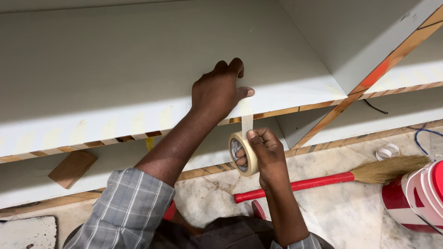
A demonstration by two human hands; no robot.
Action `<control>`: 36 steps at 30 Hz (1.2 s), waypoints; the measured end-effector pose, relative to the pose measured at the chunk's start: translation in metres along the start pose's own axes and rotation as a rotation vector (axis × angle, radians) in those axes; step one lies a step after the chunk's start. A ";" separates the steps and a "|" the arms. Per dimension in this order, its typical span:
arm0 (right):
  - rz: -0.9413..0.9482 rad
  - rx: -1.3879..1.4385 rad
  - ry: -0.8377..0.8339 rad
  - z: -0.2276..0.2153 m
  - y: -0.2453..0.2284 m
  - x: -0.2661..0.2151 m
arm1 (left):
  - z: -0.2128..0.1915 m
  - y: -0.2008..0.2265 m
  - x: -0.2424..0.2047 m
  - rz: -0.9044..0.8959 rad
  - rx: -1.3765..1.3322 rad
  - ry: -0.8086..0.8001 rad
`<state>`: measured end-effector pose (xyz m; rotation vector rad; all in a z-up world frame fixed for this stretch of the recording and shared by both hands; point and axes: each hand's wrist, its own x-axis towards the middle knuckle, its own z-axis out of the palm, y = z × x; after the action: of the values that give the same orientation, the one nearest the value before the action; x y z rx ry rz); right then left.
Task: The person applies masking tape to the edges of a white wooden cabinet. They sit on the floor and use both hands to unroll and press the tape along the front and side edges of the furniture.
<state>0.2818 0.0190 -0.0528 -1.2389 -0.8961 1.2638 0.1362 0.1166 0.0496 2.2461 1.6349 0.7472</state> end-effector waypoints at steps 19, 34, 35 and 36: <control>-0.108 0.017 -0.063 -0.001 0.020 0.024 | 0.000 -0.024 -0.050 0.439 -0.016 0.070; -0.171 0.029 0.029 0.011 0.027 0.003 | 0.015 -0.026 -0.062 0.526 0.243 0.201; -0.173 0.036 0.029 0.011 0.027 0.002 | 0.016 -0.026 -0.062 0.532 0.259 0.209; -0.155 0.032 0.040 0.010 0.028 0.002 | 0.016 -0.027 -0.062 0.535 0.251 0.202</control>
<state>0.2668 0.0191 -0.0782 -1.1429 -0.9217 1.1226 0.1091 0.0689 0.0072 2.9278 1.2613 0.9604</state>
